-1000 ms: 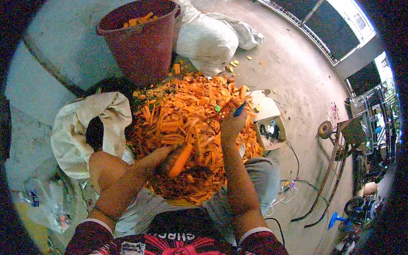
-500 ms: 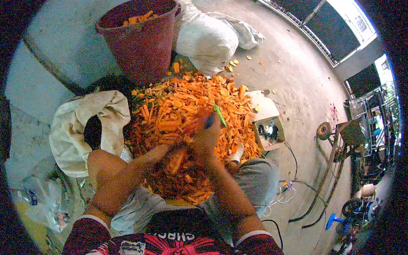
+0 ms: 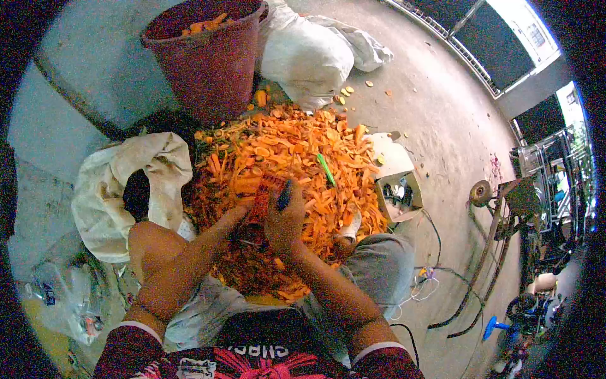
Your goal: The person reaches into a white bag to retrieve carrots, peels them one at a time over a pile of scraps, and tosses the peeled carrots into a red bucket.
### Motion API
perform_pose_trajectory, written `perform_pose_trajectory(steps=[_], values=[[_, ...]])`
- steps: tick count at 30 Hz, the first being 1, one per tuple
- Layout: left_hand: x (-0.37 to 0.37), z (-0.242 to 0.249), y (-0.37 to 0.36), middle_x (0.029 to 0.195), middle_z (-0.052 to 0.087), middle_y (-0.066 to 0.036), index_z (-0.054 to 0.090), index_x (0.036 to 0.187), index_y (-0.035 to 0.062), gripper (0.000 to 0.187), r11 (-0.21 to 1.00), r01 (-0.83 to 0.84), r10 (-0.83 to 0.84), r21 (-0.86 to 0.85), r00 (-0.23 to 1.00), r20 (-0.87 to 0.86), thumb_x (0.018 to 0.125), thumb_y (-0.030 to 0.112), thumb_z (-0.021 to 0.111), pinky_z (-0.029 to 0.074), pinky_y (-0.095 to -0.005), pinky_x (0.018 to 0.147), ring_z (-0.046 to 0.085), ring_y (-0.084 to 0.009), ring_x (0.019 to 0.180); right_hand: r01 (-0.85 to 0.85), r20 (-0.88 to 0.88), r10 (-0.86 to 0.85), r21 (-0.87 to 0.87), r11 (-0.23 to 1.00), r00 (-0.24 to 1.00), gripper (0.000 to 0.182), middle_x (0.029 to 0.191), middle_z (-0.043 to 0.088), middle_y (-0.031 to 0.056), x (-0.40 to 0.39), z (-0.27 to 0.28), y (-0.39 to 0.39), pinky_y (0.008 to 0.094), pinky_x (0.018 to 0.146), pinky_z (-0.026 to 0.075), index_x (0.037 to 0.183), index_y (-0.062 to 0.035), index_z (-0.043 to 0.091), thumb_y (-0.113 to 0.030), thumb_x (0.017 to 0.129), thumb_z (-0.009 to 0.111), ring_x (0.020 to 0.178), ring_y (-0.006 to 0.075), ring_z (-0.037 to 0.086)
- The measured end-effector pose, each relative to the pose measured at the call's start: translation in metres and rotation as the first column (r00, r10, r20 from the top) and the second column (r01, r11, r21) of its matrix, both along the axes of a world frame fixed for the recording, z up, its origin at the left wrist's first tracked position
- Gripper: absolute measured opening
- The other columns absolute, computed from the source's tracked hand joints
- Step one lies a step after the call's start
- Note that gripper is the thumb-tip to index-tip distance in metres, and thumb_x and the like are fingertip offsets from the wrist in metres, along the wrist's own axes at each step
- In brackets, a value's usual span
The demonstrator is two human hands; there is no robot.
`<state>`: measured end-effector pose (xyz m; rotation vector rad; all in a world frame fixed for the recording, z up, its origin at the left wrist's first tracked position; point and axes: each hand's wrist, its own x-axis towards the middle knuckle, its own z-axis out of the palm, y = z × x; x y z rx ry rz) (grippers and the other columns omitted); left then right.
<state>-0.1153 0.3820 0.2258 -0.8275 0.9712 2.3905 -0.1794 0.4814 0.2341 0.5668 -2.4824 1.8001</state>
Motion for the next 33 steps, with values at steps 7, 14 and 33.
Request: perform_pose_trajectory(steps=[7, 14, 33], values=[[0.004, -0.036, 0.013, 0.070, 0.055, -0.003, 0.053, 0.087, 0.0090, 0.034, 0.870, 0.324, -0.379, -0.372, 0.922, -0.082, 0.080, 0.038, 0.035, 0.043, -0.0270, 0.047, 0.051, -0.0141, 0.053, 0.375, -0.017, -0.380, 0.211, 0.903, 0.925, 0.018, 0.076, 0.054, 0.0102, -0.076, -0.015, 0.028, 0.0299, 0.059, 0.041, 0.091, -0.0014, 0.047, -0.013, 0.078, 0.046, 0.066, 0.0219, 0.052], [-0.003, -0.025, 0.001, 0.076, 0.058, -0.008, 0.051, 0.093, 0.0068, 0.035, 0.990, 0.012, -0.022, 0.140, 0.998, 0.065, 0.081, 0.036, 0.036, 0.049, -0.0332, 0.054, 0.057, -0.0201, 0.060, 0.062, 0.062, -0.054, -0.142, 0.988, 0.997, 0.018, 0.075, 0.053, 0.0038, -0.048, -0.015, 0.014, 0.0215, 0.054, 0.039, 0.091, -0.0023, 0.047, -0.017, 0.082, 0.042, 0.062, 0.0085, 0.048], [0.001, -0.005, 0.008, 0.069, 0.055, -0.002, 0.052, 0.089, 0.0084, 0.038, 0.993, 0.063, -0.083, 0.103, 0.976, 0.203, 0.081, 0.042, 0.036, 0.044, -0.0273, 0.048, 0.052, -0.0146, 0.052, 0.267, -0.016, -0.266, 0.047, 0.963, 0.964, 0.018, 0.070, 0.049, 0.0086, -0.069, -0.007, 0.031, 0.0315, 0.058, 0.038, 0.084, -0.0001, 0.043, -0.017, 0.080, 0.044, 0.064, 0.0185, 0.048]])
